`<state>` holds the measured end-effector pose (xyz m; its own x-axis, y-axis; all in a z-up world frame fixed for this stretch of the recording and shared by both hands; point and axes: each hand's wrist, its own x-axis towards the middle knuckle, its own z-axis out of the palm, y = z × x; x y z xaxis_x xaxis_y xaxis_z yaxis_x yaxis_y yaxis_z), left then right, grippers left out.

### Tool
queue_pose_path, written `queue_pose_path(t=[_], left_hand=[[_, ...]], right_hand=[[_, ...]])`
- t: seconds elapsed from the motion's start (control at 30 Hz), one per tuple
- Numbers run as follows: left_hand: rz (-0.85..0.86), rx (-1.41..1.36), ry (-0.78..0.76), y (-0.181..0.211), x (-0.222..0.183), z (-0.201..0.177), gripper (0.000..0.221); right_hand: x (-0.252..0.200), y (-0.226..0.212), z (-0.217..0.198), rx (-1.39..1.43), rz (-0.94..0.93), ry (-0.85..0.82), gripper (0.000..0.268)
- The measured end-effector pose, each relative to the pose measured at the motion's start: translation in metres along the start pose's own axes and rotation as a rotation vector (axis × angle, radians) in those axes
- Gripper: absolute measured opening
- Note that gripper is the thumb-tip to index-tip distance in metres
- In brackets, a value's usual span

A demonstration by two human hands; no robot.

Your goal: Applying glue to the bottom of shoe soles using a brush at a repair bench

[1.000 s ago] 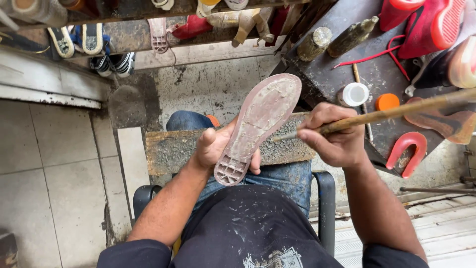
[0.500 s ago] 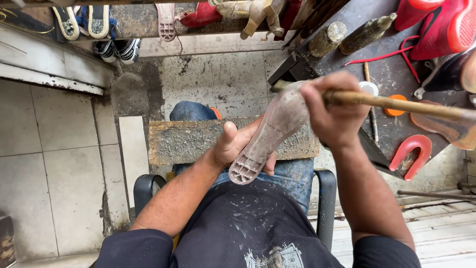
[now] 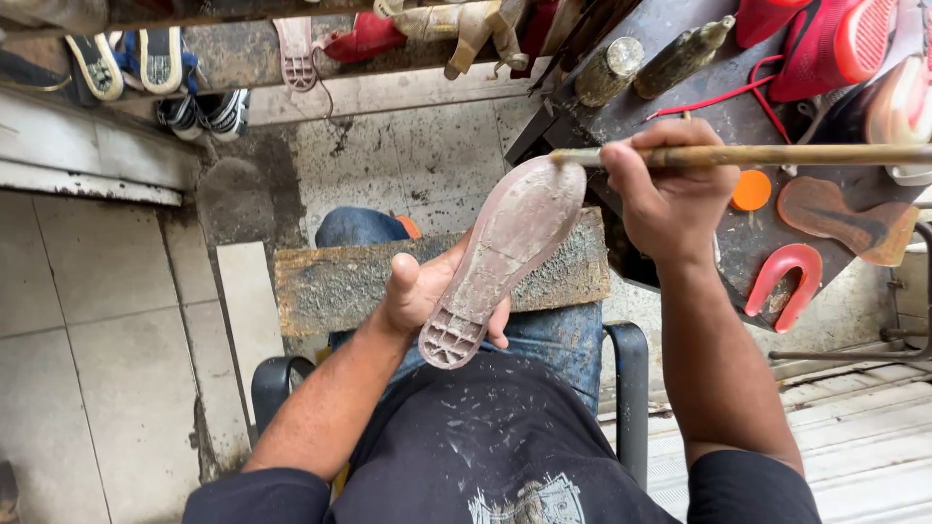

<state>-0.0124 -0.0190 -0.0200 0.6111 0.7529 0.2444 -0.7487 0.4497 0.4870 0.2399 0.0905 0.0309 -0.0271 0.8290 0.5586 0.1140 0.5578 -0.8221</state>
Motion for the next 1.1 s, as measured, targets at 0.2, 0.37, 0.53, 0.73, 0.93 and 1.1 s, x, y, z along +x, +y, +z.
queue_pose_path(t=[0.2, 0.37, 0.53, 0.73, 0.93, 1.1], left_hand=[[0.029, -0.016, -0.013, 0.019, 0.009, 0.009, 0.127], [0.024, -0.045, 0.003, 0.022, 0.005, 0.007, 0.127], [-0.021, -0.117, -0.047, 0.017, 0.004, 0.008, 0.124], [-0.111, -0.258, -0.030, 0.019, 0.002, 0.003, 0.125], [-0.099, -0.339, 0.233, 0.024, 0.003, 0.008, 0.104], [-0.129, -0.457, 0.213, 0.018, -0.011, 0.003, 0.109]], right_hand=[[-0.009, -0.020, -0.012, 0.106, -0.061, -0.163, 0.021], [-0.015, -0.036, -0.014, 0.213, 0.077, -0.279, 0.022], [-0.005, 0.010, -0.029, 0.045, -0.008, 0.079, 0.022], [0.006, 0.007, -0.072, -0.162, -0.041, 0.029, 0.022], [-0.006, 0.021, -0.134, -0.309, 0.245, 0.048, 0.016], [-0.026, 0.037, -0.138, -0.496, 0.378, 0.109, 0.023]])
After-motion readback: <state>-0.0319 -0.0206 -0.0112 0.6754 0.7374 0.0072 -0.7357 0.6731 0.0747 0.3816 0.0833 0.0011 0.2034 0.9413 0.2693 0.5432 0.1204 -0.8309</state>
